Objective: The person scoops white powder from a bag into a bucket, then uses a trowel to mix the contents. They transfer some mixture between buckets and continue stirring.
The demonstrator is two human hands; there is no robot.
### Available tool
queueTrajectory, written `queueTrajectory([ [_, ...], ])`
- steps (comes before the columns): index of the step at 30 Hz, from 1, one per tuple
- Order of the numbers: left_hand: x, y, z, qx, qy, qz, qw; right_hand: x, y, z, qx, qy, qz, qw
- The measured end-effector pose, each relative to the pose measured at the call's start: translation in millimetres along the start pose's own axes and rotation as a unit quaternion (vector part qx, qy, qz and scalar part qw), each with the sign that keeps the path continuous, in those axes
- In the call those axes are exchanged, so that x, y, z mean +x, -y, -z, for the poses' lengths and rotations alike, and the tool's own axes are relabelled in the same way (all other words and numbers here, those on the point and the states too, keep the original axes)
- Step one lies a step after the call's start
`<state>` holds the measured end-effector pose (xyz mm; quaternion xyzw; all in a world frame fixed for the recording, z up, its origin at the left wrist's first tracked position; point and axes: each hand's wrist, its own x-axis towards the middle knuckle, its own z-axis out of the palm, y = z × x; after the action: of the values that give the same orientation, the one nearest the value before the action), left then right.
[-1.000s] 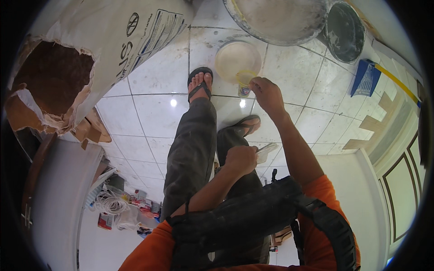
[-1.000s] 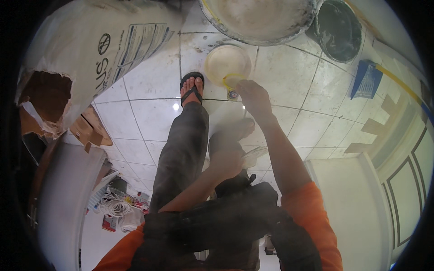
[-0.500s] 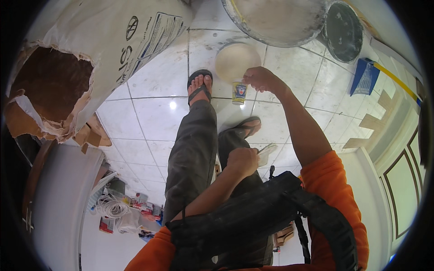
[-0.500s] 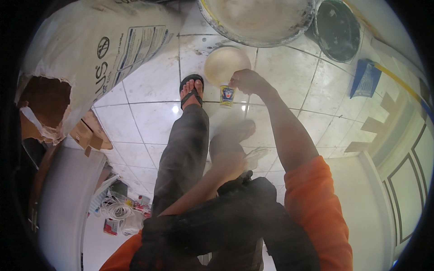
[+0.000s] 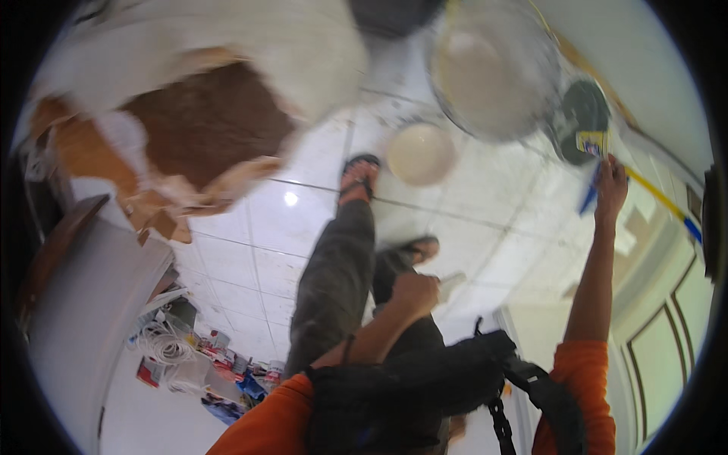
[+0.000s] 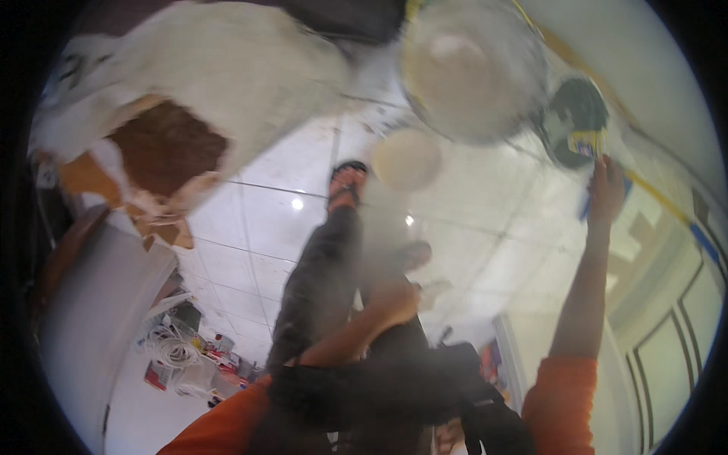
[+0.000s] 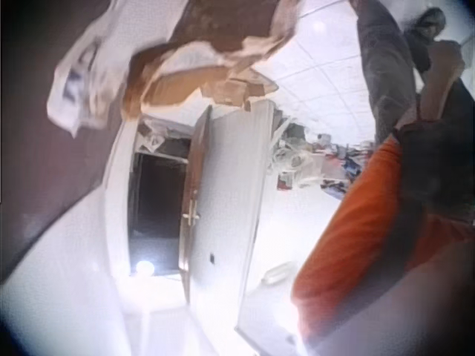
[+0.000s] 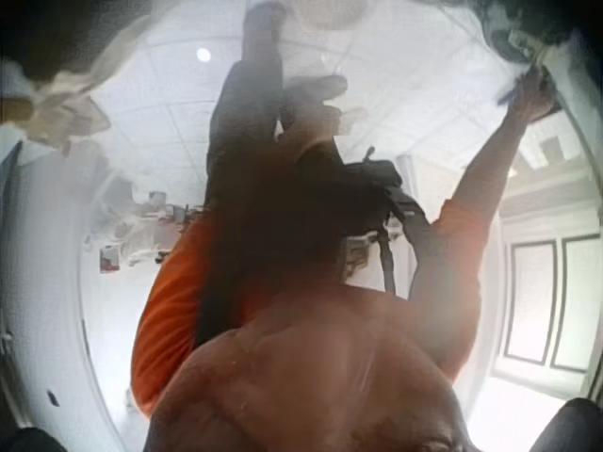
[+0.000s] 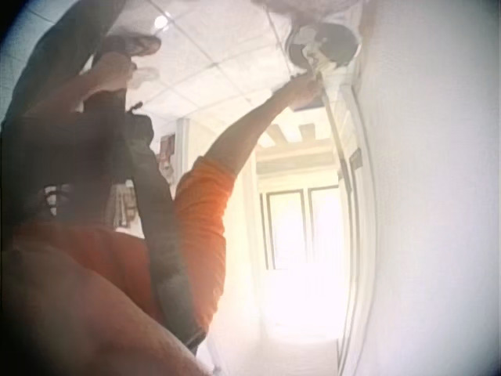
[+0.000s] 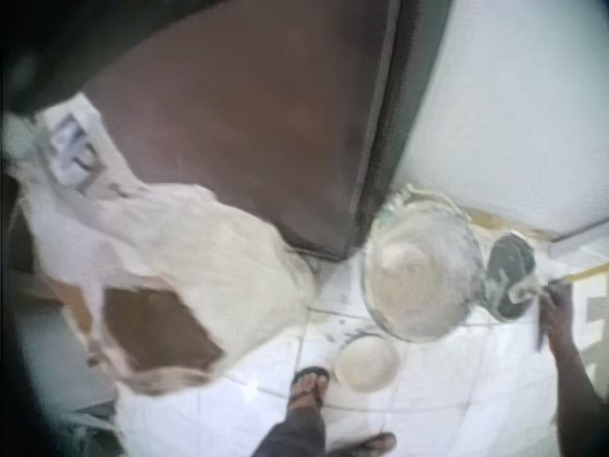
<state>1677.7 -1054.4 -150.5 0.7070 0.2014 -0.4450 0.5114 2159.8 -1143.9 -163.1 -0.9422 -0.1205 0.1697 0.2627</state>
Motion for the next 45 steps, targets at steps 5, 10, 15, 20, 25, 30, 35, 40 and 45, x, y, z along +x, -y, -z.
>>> queueTrajectory([
  [5,-11.1,-7.7,18.5,-0.034,-0.018,0.038,0.999,-68.3,176.2,-65.3,0.168,-0.025,0.051,0.984],
  [10,-5.7,-4.8,12.6,-0.081,-0.089,0.018,0.993,-210.8,418.2,-96.4,0.205,0.251,0.420,0.848],
  [15,-7.4,-13.1,23.9,-0.085,-0.107,-0.001,0.991,-231.5,487.5,-192.3,-0.024,0.285,0.577,0.765],
  [20,-6.3,-20.6,30.4,-0.124,-0.159,0.015,0.979,-191.9,507.1,-290.3,0.001,0.377,0.478,0.793],
  [25,-0.6,-29.5,24.2,-0.163,-0.199,0.000,0.966,-197.3,527.3,-262.7,0.125,0.478,0.433,0.754],
  [30,-1.3,-51.1,7.8,-0.167,-0.252,-0.024,0.953,-179.4,519.5,-289.9,-0.116,0.351,0.659,0.656],
  [35,-9.8,-25.9,-24.4,-0.239,-0.258,-0.020,0.936,-229.8,531.1,-240.1,-0.206,0.374,0.475,0.770],
  [40,-35.6,-5.4,-9.4,-0.178,-0.269,-0.007,0.946,-179.7,485.3,-240.4,-0.443,0.287,0.593,0.609],
  [45,-26.7,4.4,-0.5,-0.194,-0.277,-0.030,0.940,-149.8,453.6,-299.1,-0.280,0.345,0.488,0.752],
])
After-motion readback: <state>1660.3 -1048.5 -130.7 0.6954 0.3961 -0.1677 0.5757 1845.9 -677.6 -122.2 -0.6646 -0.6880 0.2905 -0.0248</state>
